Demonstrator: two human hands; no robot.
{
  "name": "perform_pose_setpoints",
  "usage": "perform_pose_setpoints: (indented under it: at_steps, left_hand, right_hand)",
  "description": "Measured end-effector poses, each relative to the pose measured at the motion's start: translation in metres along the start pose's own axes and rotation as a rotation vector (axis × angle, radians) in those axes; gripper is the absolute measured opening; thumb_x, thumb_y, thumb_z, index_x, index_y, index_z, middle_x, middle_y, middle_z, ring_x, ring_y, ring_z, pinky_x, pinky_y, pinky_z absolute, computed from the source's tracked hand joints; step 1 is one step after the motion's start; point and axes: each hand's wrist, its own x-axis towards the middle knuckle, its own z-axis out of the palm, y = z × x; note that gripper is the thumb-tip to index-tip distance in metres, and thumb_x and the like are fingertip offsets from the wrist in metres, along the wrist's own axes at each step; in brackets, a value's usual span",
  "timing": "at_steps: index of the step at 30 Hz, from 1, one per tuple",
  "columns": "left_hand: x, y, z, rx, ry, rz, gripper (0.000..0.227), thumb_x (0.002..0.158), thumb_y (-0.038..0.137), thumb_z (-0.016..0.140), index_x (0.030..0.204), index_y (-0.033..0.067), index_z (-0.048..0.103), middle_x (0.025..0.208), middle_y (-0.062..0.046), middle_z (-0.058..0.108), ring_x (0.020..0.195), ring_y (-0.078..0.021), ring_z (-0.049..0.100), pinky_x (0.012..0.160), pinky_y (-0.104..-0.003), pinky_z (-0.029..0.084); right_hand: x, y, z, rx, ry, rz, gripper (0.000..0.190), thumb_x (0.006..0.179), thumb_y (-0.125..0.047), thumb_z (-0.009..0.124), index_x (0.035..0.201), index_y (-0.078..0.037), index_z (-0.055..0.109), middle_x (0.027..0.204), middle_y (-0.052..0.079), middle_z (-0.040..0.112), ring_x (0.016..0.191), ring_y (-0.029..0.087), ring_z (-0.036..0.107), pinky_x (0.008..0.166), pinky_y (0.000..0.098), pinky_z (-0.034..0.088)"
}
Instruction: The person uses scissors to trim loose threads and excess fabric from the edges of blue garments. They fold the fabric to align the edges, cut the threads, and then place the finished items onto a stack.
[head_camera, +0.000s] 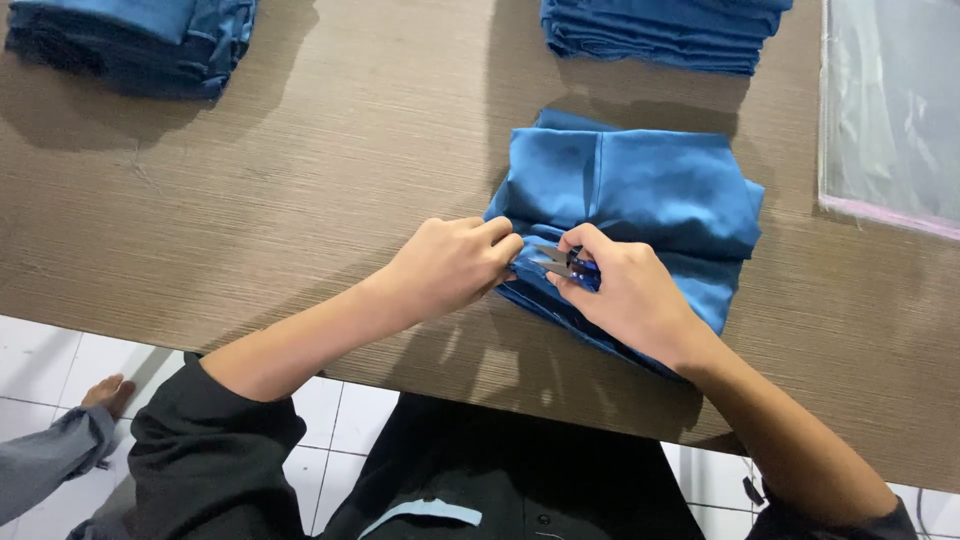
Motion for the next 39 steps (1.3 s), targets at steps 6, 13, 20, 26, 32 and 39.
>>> perform_pose_setpoints:
  at_steps: [6,13,20,26,32,39]
  left_hand:
    - [-0.001,-0.012,0.005,-0.066,0.000,0.013,0.013,0.100,0.033,0.063,0.096,0.0214,0.057,0.085,0.007,0.056,0.075,-0.0164,0.068,0.054,-0.030,0.057]
    - [-0.003,-0.022,-0.010,-0.190,-0.054,0.034,0.015,0.096,0.012,0.064,0.107,0.0144,0.054,0.082,-0.001,0.061,0.075,-0.0281,0.072,0.061,-0.041,0.059]
    - [-0.003,-0.028,-0.008,-0.253,-0.001,0.084,0.011,0.101,0.027,0.063,0.106,0.0196,0.057,0.087,0.003,0.062,0.080,-0.0261,0.071,0.063,-0.039,0.059]
    - [-0.005,-0.028,0.001,-0.189,-0.028,0.097,0.021,0.091,0.039,0.071,0.100,0.0236,0.060,0.099,0.009,0.063,0.090,-0.0174,0.070,0.064,-0.034,0.060]
    - [-0.002,-0.027,0.001,-0.175,-0.136,0.005,0.023,0.089,0.039,0.074,0.097,0.0245,0.058,0.099,0.010,0.061,0.096,-0.0167,0.070,0.070,-0.034,0.061]
    - [0.007,-0.027,-0.026,-0.585,-0.330,-0.192,0.011,0.087,0.022,0.079,0.090,0.0243,0.069,0.100,0.002,0.065,0.102,-0.0258,0.070,0.079,-0.041,0.059]
  right_hand:
    - [0.002,-0.009,-0.005,0.006,0.021,0.004,0.029,0.086,-0.011,0.076,0.112,-0.012,0.063,0.081,0.012,0.078,0.077,0.030,0.076,0.071,0.0396,0.060]
    - [0.002,-0.024,-0.021,0.013,-0.107,0.103,0.029,0.088,-0.015,0.076,0.114,-0.012,0.065,0.085,0.016,0.079,0.080,0.033,0.077,0.072,0.0398,0.061]
    - [0.008,-0.022,-0.025,-0.020,-0.189,0.172,0.031,0.089,-0.020,0.074,0.118,-0.016,0.064,0.089,0.016,0.079,0.080,0.034,0.077,0.072,0.0419,0.060]
    - [0.013,-0.024,-0.026,-0.062,-0.245,0.188,0.030,0.089,-0.023,0.073,0.117,-0.017,0.064,0.095,0.016,0.078,0.087,0.034,0.076,0.075,0.0447,0.062]
    - [0.012,-0.031,-0.028,-0.030,-0.234,0.203,0.031,0.089,-0.022,0.073,0.119,-0.018,0.064,0.098,0.018,0.078,0.091,0.035,0.077,0.074,0.0439,0.062]
    - [0.011,-0.040,-0.031,-0.110,-0.300,0.200,0.035,0.091,-0.026,0.071,0.124,-0.018,0.061,0.105,0.020,0.078,0.097,0.037,0.077,0.076,0.0452,0.063]
